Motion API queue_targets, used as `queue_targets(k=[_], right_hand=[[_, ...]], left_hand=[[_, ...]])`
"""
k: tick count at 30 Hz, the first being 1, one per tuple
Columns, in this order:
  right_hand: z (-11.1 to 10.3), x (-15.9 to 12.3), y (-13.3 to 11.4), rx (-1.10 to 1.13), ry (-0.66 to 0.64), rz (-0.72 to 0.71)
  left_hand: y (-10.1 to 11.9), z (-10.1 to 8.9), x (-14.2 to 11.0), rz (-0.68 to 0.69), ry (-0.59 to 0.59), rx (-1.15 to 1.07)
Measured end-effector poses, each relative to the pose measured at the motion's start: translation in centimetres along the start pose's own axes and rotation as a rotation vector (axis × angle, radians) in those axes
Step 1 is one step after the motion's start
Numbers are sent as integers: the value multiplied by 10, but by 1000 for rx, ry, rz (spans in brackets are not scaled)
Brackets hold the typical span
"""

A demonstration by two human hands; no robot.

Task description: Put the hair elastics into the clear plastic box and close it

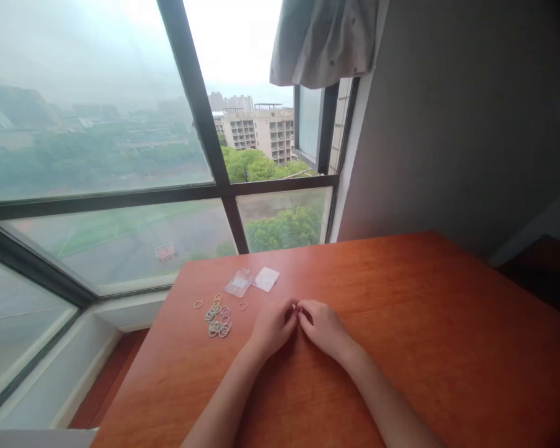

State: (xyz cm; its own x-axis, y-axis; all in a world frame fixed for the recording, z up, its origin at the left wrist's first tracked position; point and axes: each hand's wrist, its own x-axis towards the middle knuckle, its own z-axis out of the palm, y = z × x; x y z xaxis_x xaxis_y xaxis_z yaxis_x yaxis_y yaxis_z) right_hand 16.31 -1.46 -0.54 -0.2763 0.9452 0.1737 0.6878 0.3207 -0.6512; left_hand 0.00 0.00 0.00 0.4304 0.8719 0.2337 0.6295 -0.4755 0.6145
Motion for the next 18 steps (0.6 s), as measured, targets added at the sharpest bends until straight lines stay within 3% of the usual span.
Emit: queue_targets(k=[18], right_hand=[[0,0,-1,-5,-3,8]], left_hand=[[1,-1,1,-3,-2,-1]])
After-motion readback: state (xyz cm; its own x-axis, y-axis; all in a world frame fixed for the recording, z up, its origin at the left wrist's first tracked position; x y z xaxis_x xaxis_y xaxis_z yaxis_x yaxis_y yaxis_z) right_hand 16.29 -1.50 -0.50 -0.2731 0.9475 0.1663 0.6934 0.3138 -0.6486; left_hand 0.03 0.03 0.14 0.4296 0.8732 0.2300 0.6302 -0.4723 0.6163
